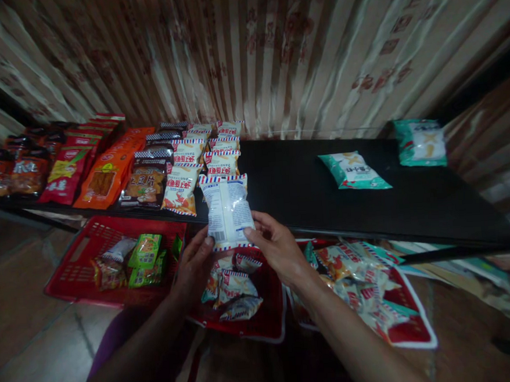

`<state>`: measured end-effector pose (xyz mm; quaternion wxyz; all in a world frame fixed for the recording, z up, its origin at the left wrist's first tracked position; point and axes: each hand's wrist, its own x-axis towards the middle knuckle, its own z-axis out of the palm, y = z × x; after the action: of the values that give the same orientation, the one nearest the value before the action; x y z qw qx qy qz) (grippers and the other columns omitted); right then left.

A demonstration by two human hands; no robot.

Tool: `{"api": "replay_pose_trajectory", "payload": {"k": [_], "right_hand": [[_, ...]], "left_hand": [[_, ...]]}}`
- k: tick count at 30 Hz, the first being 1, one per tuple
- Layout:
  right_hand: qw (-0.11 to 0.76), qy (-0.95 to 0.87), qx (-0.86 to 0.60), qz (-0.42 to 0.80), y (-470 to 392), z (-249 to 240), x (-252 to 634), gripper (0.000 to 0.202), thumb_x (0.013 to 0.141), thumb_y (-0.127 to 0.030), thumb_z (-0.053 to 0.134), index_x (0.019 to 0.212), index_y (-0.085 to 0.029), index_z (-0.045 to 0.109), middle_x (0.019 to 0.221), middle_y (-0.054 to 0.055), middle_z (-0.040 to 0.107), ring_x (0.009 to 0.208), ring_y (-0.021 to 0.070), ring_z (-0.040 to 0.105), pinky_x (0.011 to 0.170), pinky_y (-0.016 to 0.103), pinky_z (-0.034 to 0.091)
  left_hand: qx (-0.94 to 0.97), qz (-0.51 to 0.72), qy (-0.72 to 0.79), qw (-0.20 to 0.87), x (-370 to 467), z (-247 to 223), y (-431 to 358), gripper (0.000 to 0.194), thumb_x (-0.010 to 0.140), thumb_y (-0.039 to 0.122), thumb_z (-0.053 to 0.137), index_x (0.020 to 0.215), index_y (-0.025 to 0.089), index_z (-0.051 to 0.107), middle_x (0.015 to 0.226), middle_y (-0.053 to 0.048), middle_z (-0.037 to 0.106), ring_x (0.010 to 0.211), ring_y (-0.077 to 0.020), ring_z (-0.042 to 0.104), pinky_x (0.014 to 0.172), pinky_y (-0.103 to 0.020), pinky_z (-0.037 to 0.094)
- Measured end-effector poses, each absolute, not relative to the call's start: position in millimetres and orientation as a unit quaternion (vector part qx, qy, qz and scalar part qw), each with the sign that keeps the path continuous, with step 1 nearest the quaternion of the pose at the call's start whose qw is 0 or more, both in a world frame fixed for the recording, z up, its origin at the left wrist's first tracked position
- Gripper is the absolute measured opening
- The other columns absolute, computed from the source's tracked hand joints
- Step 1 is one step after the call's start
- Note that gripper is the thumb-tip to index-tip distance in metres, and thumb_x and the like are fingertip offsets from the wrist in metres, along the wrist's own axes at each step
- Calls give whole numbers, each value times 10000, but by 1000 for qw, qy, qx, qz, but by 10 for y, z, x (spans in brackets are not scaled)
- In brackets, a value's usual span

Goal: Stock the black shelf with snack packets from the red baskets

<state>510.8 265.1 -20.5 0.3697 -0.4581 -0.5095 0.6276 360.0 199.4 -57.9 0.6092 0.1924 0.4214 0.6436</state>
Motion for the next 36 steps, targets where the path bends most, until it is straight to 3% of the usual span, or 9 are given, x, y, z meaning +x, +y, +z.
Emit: {"api": "replay_pose_trajectory", "payload": {"k": [4, 8, 11, 14, 18, 20, 24, 31, 36], "right_hand": [[371, -547, -469, 586, 2666, -279, 5089, 470, 686, -417, 708, 1099, -223, 596, 988, 60, 696, 878, 214, 653, 817, 402, 509], [395, -644, -519, 400, 2651, -304, 5085, 518, 732, -379, 666, 1203, -222, 517, 1157, 109, 601, 1036, 246, 587, 882, 447, 479], [393, -681, -531, 316, 2604, -254, 5066, 440, 780, -372, 619, 1182, -232, 507, 1134, 103, 588, 998, 242, 591, 825, 433, 502], [393, -678, -518, 341, 2555, -194, 5028, 388, 803, -388, 595, 1143, -222, 508, 1076, 98, 608, 963, 234, 606, 765, 397, 528], [403, -659, -478, 418, 2500, -160, 4998, 408, 822, -418, 584, 1173, -230, 499, 1147, 105, 602, 1079, 244, 578, 874, 412, 507], [396, -644, -454, 471, 2475, -159, 5001, 449, 832, -437, 576, 1223, -241, 475, 1231, 106, 578, 1152, 254, 545, 903, 415, 500], [386, -629, -421, 527, 2450, -162, 5020, 505, 845, -453, 562, 1289, -248, 435, 1310, 92, 549, 1215, 255, 508, 941, 402, 487], [377, -645, -418, 518, 2466, -169, 5024, 619, 804, -452, 617, 1346, -246, 400, 1311, 72, 563, 1168, 257, 552, 985, 410, 450], [366, -646, -449, 497, 2477, -138, 5001, 587, 775, -470, 633, 1281, -218, 471, 1232, 75, 622, 1088, 256, 597, 941, 401, 470]], "left_hand": [[257, 635, 443, 578, 3609, -616, 1997, 501, 776, 409, 642, 1217, 180, 574, 1166, -67, 656, 1013, -241, 629, 829, -347, 538], [340, 605, 525, 492, 3622, -603, 1948, 528, 827, 428, 567, 1294, 186, 518, 1074, -66, 700, 915, -224, 661, 842, -339, 513], [382, 575, 569, 446, 3632, -598, 1905, 537, 843, 414, 546, 1326, 187, 485, 961, -63, 729, 864, -224, 674, 852, -326, 490], [395, 572, 583, 421, 3648, -580, 1876, 539, 825, 388, 573, 1325, 205, 486, 1066, -82, 701, 1005, -254, 637, 913, -333, 456], [463, 560, 583, 364, 3666, -578, 1869, 531, 827, 331, 568, 1333, 212, 460, 1290, -113, 571, 1218, -274, 499, 1033, -379, 373], [534, 560, 565, 286, 3674, -620, 1878, 526, 843, 285, 542, 1350, 215, 421, 1355, -122, 505, 1257, -263, 459, 1060, -401, 347], [644, 558, 506, 132, 3694, -729, 1900, 631, 828, 221, 550, 1406, 224, 295, 1432, -153, 380, 1301, -262, 402, 1039, -441, 385], [696, 526, 483, 69, 3738, -704, 1906, 693, 801, 167, 535, 1419, 236, 229, 1475, -173, 257, 1321, -289, 369, 984, -445, 451], [705, 502, 500, 38, 3753, -725, 1896, 629, 783, 134, 519, 1366, 246, 311, 1464, -163, 279, 1188, -255, 506, 913, -402, 499]]}}
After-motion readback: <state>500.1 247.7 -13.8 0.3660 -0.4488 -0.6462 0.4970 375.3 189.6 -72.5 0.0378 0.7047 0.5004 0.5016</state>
